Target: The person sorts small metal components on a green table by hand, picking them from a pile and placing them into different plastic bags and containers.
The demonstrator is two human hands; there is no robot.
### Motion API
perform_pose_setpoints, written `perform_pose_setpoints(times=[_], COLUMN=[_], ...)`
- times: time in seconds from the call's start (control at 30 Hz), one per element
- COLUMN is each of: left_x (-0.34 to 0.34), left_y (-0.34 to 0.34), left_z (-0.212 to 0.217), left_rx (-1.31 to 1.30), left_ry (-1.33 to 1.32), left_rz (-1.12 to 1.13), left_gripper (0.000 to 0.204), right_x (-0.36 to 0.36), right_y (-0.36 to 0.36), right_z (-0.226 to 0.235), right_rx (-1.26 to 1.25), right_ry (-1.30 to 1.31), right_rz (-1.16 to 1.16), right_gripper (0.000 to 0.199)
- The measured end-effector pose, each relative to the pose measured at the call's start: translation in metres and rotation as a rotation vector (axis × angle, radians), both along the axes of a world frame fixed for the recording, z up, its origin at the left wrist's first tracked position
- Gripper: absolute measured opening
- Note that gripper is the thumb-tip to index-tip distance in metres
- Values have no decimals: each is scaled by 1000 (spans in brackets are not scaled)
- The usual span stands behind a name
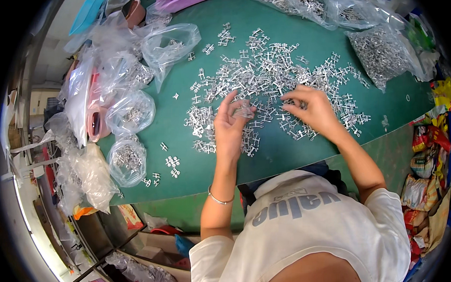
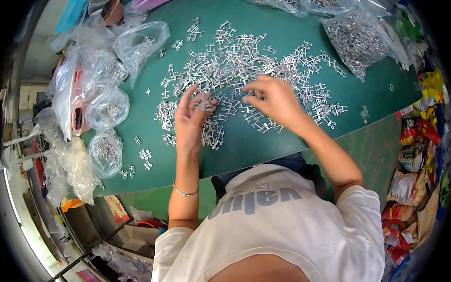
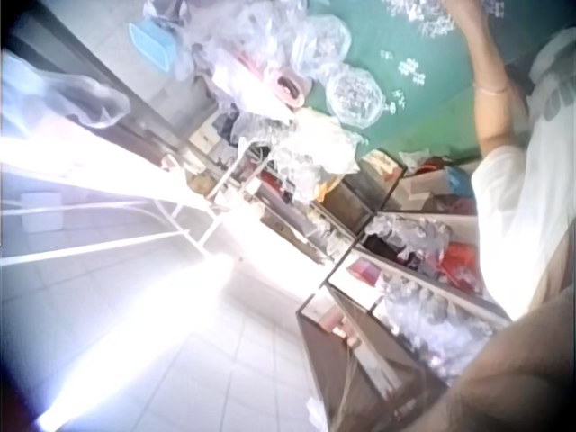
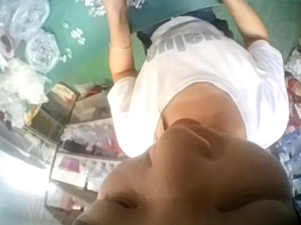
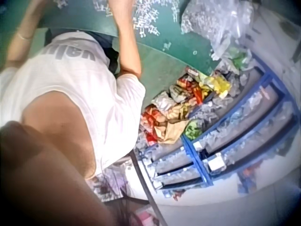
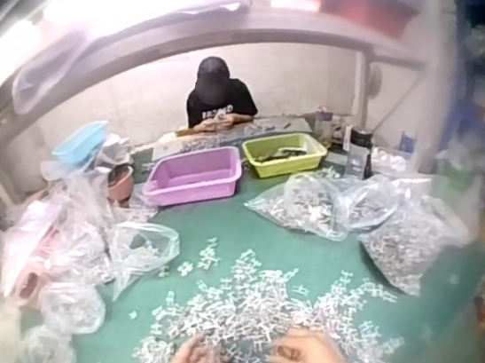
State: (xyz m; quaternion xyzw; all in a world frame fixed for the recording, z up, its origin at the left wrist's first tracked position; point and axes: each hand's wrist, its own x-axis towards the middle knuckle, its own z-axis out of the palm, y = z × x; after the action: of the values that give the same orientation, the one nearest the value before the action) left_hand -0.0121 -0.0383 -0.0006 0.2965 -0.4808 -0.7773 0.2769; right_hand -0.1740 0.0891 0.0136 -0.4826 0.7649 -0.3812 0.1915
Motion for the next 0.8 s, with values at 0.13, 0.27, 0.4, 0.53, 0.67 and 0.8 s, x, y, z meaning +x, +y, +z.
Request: perform_pose_setpoints(times=[0.13, 0.27, 0.4, 0.53, 0.67, 0.8], left_x=[3, 5, 13, 6, -17, -51], left_y=[1, 3, -7, -26, -93, -178], left_z=[-15, -5, -4, -3, 26, 36], left_rx=[-256, -328, 132, 94, -391, -1195], left_ry=[-85, -29, 77, 63, -178, -373], left_rz=[49, 157, 167, 134, 228, 456], left_gripper=[19, 16, 16, 24, 24, 21], right_x=[25, 19, 1, -5, -1, 3], right_y=[-13, -9, 3, 7, 2, -2], right_z=[-17, -19, 7, 16, -2, -1], right_rx=[29, 72, 190, 238, -3, -29], right_ry=[390, 322, 138, 69, -83, -301], right_rz=[35, 93, 125, 28, 43, 84], right_gripper=[13, 11, 11, 12, 14, 19])
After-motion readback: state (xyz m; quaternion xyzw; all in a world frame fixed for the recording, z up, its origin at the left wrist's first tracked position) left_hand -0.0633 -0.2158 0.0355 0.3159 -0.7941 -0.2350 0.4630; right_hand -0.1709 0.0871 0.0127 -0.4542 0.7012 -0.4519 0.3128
